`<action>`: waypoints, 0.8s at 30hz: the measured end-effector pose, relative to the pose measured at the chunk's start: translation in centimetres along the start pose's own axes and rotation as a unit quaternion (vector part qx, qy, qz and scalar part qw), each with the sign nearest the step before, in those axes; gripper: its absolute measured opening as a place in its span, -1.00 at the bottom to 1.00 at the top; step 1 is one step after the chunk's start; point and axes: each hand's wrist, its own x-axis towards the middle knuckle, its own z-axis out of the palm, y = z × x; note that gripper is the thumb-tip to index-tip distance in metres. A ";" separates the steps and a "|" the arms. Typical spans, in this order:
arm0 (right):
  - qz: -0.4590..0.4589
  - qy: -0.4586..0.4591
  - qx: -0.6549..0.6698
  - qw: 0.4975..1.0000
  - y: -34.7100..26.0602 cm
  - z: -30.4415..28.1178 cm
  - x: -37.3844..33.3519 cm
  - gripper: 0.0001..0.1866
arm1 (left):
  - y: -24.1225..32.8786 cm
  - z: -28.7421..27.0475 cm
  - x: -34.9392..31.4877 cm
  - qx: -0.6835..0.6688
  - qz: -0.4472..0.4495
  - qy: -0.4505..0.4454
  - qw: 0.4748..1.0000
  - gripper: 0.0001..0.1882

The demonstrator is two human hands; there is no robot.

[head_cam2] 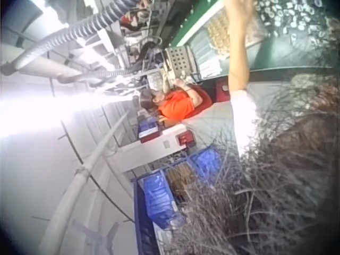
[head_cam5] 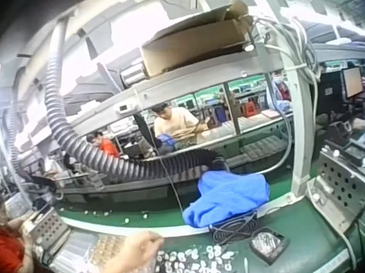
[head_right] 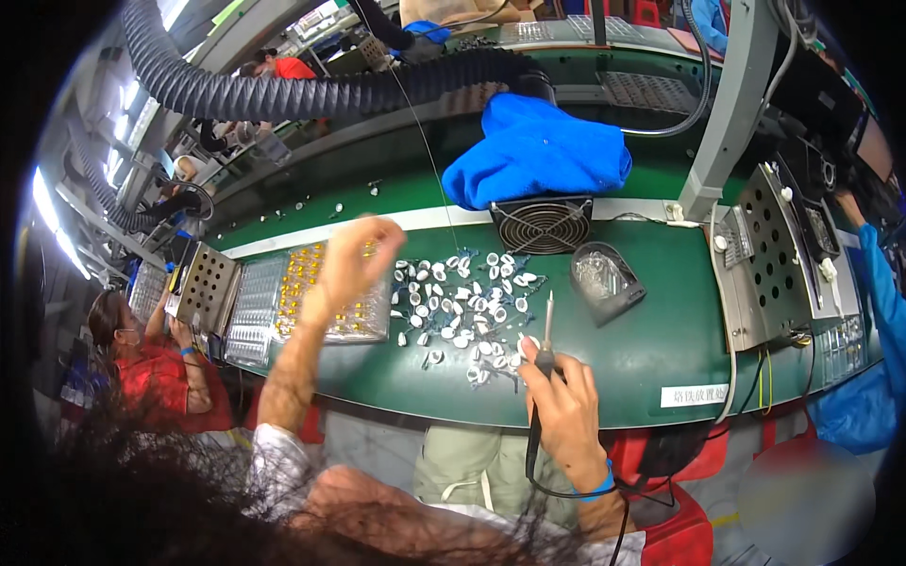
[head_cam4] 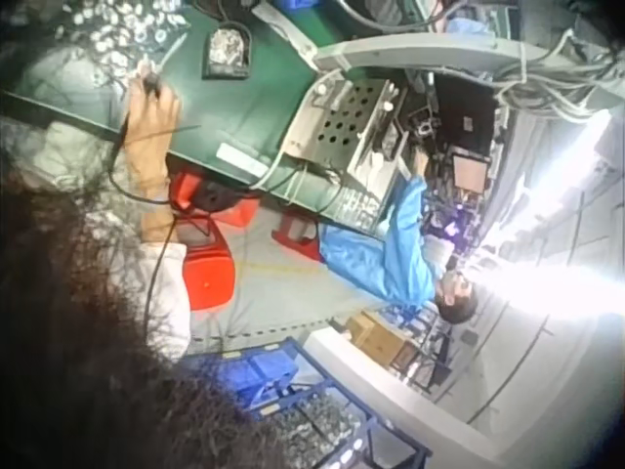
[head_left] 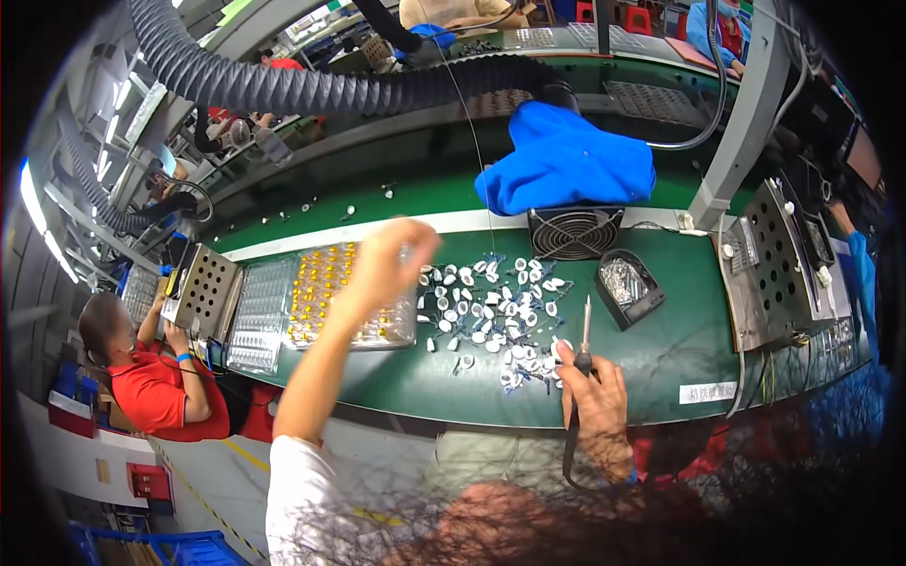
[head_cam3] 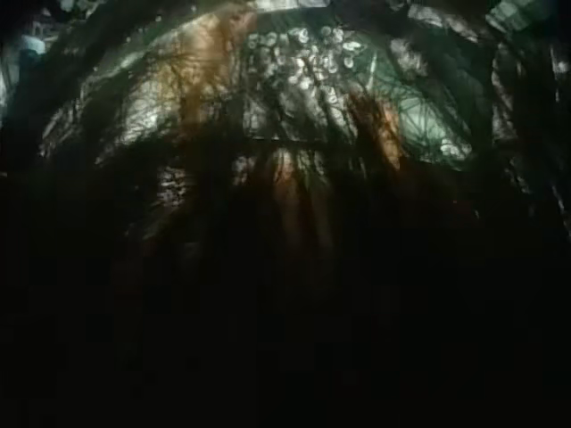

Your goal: Soldering small electronic components onto a printed circuit board at a workstation.

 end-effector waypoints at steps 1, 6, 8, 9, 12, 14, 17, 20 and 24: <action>-0.002 0.004 -0.003 1.000 -0.1 -0.1 0.1 -0.66 | -3.9 -0.9 1.2 0.042 -0.060 0.011 0.997 -0.82; 0.022 0.045 0.045 0.998 -0.1 -0.2 0.1 -0.67 | -21.7 -2.9 1.4 0.233 -0.165 -0.047 0.957 -0.75; 0.027 0.037 0.052 0.998 0.0 -0.3 0.1 -0.68 | -23.5 -2.5 1.1 0.285 -0.244 -0.139 0.916 -0.77; 0.027 0.042 0.064 0.997 -0.1 -0.2 0.2 -0.70 | -24.1 -2.9 0.9 0.272 -0.222 -0.091 0.932 -0.79; 0.036 0.056 0.076 0.995 0.1 -0.4 -0.2 -0.72 | -21.2 -1.1 2.9 0.122 -0.195 -0.038 0.973 -0.77; 0.035 0.063 0.085 0.994 0.2 -0.3 -0.1 -0.72 | -16.9 -0.1 3.9 -0.023 -0.175 0.002 0.984 -0.74; 0.030 0.061 0.073 0.995 0.0 -0.5 -0.4 -0.74 | -10.3 0.9 5.2 -0.134 -0.137 -0.099 0.977 -0.70; 0.060 0.046 0.070 0.995 0.0 -0.7 -0.5 -0.72 | -7.1 0.3 4.9 -0.122 -0.109 -0.146 0.976 -0.72; 0.018 0.094 0.101 0.990 0.2 -0.2 -0.2 -0.65 | -6.9 -3.5 2.5 0.011 -0.105 -0.139 0.985 -0.78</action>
